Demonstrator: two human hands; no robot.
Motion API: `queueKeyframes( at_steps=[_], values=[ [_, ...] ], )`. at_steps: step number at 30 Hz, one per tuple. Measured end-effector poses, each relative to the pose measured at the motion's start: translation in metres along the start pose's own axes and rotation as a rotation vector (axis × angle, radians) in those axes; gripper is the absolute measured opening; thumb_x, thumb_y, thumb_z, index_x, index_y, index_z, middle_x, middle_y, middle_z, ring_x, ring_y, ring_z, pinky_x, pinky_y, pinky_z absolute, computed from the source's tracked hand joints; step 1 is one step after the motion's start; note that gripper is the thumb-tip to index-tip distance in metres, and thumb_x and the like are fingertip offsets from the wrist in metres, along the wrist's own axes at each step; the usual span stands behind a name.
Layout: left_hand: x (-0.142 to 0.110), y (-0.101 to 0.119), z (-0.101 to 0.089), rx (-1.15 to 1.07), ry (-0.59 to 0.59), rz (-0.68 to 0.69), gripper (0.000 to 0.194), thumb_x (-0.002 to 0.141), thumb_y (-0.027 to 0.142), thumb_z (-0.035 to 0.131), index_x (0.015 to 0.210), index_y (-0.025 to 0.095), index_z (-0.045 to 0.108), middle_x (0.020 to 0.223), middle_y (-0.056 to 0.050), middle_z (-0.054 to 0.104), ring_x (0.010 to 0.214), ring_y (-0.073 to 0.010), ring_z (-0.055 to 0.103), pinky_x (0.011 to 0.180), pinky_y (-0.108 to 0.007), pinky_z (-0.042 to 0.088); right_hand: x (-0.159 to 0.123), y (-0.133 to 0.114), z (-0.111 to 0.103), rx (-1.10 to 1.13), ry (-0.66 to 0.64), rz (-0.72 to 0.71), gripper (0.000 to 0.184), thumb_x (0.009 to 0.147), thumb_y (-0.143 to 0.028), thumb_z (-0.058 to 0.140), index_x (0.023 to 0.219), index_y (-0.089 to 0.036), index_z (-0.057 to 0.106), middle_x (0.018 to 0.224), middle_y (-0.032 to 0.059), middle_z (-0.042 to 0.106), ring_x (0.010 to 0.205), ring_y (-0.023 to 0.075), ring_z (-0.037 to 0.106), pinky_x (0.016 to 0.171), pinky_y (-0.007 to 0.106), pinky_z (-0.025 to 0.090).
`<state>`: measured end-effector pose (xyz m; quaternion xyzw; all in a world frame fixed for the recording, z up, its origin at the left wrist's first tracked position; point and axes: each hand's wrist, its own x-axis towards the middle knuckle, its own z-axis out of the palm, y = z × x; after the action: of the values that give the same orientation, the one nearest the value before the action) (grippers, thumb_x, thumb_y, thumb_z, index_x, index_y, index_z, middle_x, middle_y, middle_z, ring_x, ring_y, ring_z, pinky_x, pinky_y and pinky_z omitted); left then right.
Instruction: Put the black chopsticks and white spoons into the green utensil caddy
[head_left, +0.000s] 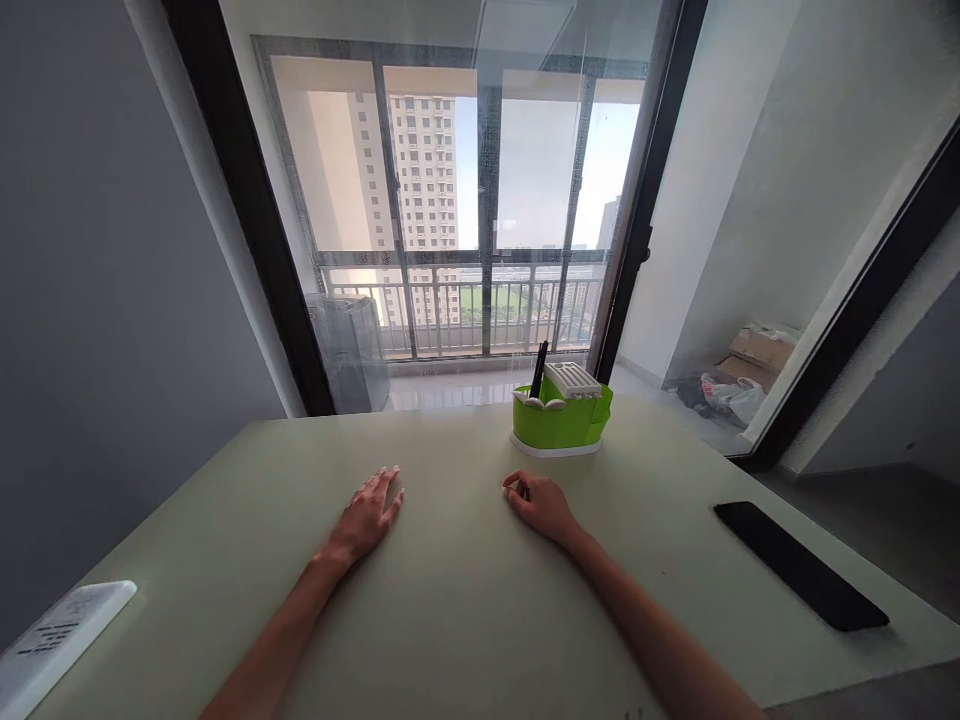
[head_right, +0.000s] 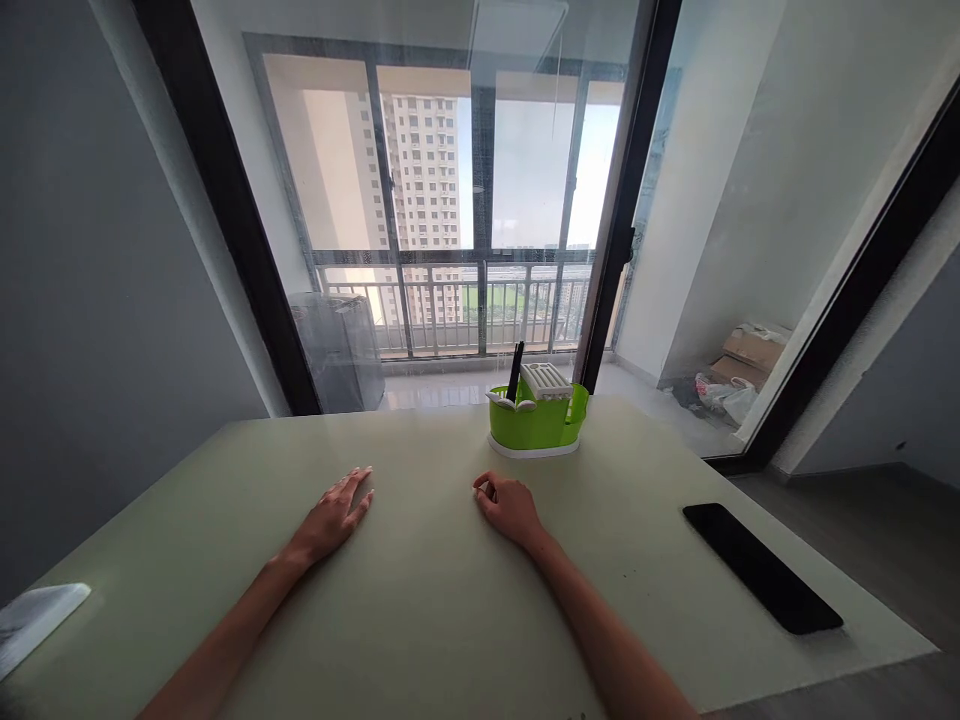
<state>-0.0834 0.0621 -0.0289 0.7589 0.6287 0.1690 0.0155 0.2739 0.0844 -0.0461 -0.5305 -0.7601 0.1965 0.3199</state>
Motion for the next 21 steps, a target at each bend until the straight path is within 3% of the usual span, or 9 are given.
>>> queueKeyframes(
  at_steps=[8, 13, 17, 21],
  values=[
    [-0.001, 0.001, -0.001, -0.013, 0.020, -0.001, 0.059, 0.100, 0.049, 0.035, 0.150, 0.019, 0.045, 0.155, -0.012, 0.050, 0.148, -0.0273, 0.040, 0.121, -0.044, 0.034, 0.000, 0.000, 0.000, 0.013, 0.003, 0.001, 0.021, 0.091, -0.030, 0.056, 0.102, -0.024, 0.073, 0.076, -0.0013, 0.072, 0.069, 0.0165, 0.064, 0.063, 0.025, 0.037],
    [-0.001, 0.003, -0.004, -0.004, -0.014, -0.001, 0.063, 0.101, 0.049, 0.032, 0.152, 0.014, 0.042, 0.157, -0.014, 0.047, 0.150, -0.0269, 0.037, 0.123, -0.043, 0.031, 0.001, 0.002, 0.003, 0.051, 0.041, 0.008, 0.019, 0.090, -0.029, 0.057, 0.100, -0.025, 0.073, 0.075, -0.0017, 0.072, 0.069, 0.0162, 0.065, 0.064, 0.025, 0.040],
    [0.000, 0.003, -0.003, 0.004, -0.013, 0.001, 0.061, 0.100, 0.048, 0.032, 0.151, 0.015, 0.043, 0.156, -0.013, 0.048, 0.150, -0.0263, 0.037, 0.123, -0.043, 0.030, 0.003, 0.008, 0.006, 0.105, 0.155, 0.053, 0.021, 0.091, -0.030, 0.055, 0.102, -0.024, 0.070, 0.085, 0.0004, 0.075, 0.074, 0.0174, 0.067, 0.070, 0.027, 0.046],
    [0.000, 0.003, -0.002, 0.005, -0.007, 0.004, 0.062, 0.100, 0.049, 0.032, 0.150, 0.015, 0.043, 0.156, -0.013, 0.049, 0.150, -0.0261, 0.037, 0.123, -0.042, 0.031, 0.007, 0.019, 0.011, 0.168, 0.358, 0.124, 0.028, 0.094, -0.035, 0.047, 0.113, -0.020, 0.062, 0.100, 0.0069, 0.072, 0.086, 0.0207, 0.068, 0.080, 0.031, 0.051]
  ],
)
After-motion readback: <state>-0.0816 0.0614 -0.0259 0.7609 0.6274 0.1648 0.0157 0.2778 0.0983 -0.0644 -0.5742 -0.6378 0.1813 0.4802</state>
